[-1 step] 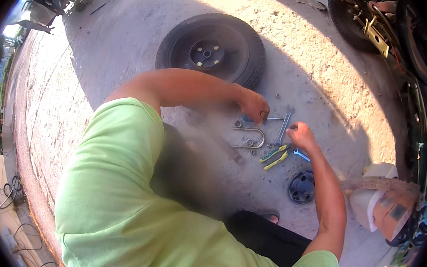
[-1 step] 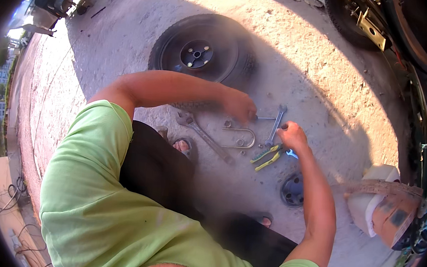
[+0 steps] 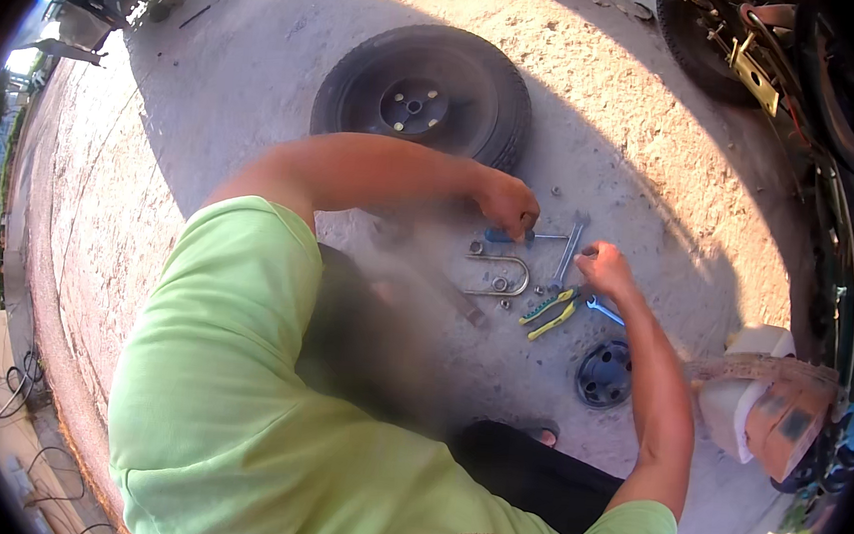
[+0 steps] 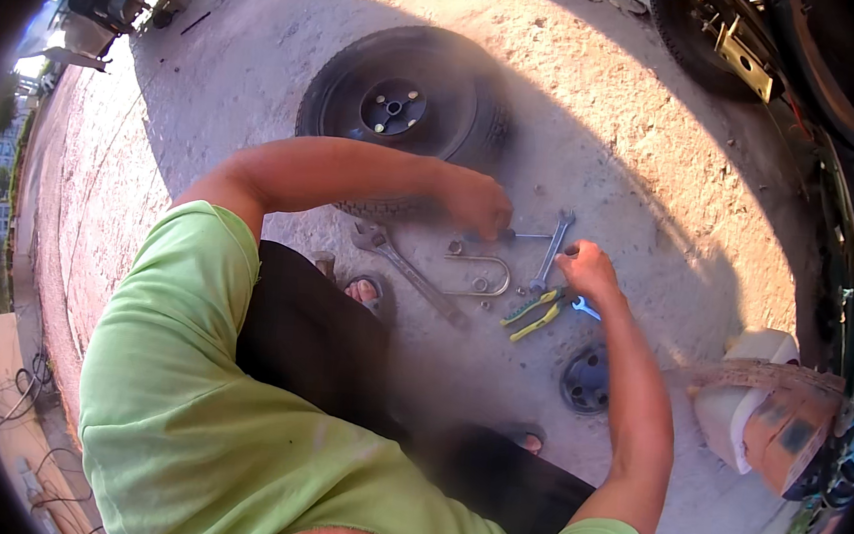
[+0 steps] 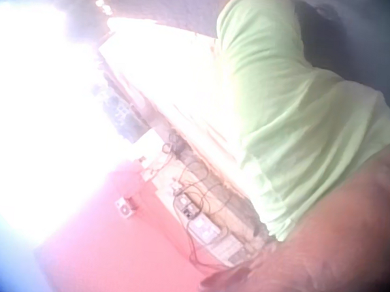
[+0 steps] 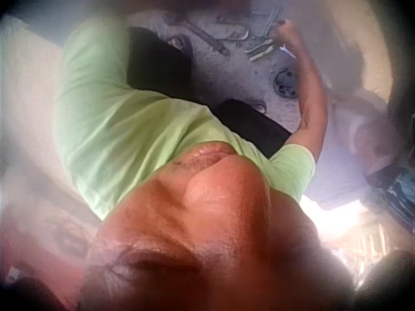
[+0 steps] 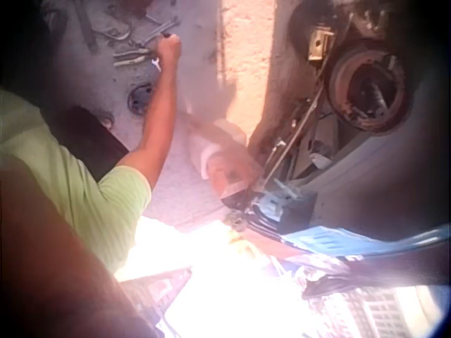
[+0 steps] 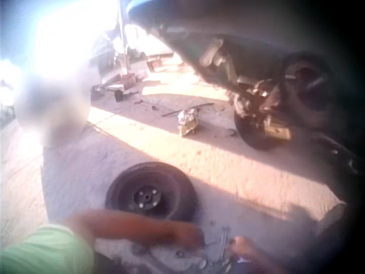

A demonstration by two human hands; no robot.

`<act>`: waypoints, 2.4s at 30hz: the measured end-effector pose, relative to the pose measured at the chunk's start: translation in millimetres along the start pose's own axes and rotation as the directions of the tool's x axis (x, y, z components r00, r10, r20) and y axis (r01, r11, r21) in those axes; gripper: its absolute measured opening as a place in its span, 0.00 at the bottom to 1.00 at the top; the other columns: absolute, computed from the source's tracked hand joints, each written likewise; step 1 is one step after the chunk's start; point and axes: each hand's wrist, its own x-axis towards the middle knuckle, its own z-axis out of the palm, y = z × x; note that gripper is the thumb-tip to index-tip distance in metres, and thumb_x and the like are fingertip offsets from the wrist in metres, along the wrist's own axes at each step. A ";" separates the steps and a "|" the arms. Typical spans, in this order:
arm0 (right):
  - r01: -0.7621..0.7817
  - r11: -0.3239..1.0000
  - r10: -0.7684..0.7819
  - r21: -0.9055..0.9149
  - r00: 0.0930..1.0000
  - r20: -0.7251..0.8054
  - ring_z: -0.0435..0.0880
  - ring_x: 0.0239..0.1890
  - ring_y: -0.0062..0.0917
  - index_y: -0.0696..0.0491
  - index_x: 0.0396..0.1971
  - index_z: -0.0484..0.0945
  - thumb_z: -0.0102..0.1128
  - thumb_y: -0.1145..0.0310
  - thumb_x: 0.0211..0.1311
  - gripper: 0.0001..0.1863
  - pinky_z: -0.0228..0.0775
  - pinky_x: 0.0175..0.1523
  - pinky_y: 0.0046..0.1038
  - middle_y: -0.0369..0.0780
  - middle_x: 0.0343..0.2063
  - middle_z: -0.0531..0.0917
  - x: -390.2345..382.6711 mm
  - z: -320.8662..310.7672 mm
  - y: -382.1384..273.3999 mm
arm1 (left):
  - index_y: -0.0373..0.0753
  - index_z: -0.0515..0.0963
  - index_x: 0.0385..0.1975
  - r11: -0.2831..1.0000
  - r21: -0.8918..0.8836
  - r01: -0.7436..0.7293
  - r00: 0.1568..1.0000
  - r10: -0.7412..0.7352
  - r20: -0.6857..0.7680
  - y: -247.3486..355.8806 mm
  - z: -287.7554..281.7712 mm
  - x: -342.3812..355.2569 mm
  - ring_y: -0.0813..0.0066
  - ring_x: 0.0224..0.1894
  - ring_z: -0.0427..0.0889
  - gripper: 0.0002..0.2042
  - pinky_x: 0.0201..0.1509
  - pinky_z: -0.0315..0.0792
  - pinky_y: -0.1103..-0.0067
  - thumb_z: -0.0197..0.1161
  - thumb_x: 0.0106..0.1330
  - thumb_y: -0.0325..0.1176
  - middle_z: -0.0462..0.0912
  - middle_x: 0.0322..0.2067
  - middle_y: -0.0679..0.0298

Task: The person works on the rear brake assembly of a vehicle, using a wrench and pliers to remove and replace components, and then positions a wheel against the hub.

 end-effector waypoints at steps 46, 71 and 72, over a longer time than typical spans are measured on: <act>0.319 0.628 0.692 0.710 0.190 -0.697 0.85 0.38 0.22 0.56 0.48 0.79 0.67 0.61 0.66 0.17 0.77 0.41 0.25 0.39 0.42 0.86 -278.6 -209.4 145.6 | 0.33 0.79 0.46 0.884 -0.460 0.089 0.885 -0.281 -0.370 -119.7 -46.8 -44.0 0.79 0.31 0.78 0.14 0.34 0.71 0.79 0.61 0.68 0.36 0.81 0.31 0.64; 0.643 0.566 0.730 0.516 -0.100 -0.676 0.85 0.38 0.38 0.57 0.52 0.72 0.73 0.70 0.54 0.26 0.83 0.37 0.46 0.46 0.46 0.81 -212.6 -274.5 210.8 | 0.28 0.81 0.44 0.928 -0.354 0.119 0.870 -0.269 -0.414 -98.3 -53.9 -40.5 0.64 0.43 0.84 0.16 0.51 0.75 0.70 0.61 0.64 0.36 0.86 0.38 0.52; 0.658 0.539 0.733 0.526 -0.059 -0.677 0.84 0.38 0.39 0.56 0.51 0.71 0.73 0.71 0.55 0.25 0.84 0.35 0.49 0.46 0.45 0.80 -226.4 -276.7 228.6 | 0.32 0.80 0.45 0.938 -0.340 0.071 0.883 -0.217 -0.416 -110.9 -49.7 -32.0 0.79 0.32 0.79 0.12 0.34 0.72 0.78 0.60 0.68 0.32 0.83 0.31 0.65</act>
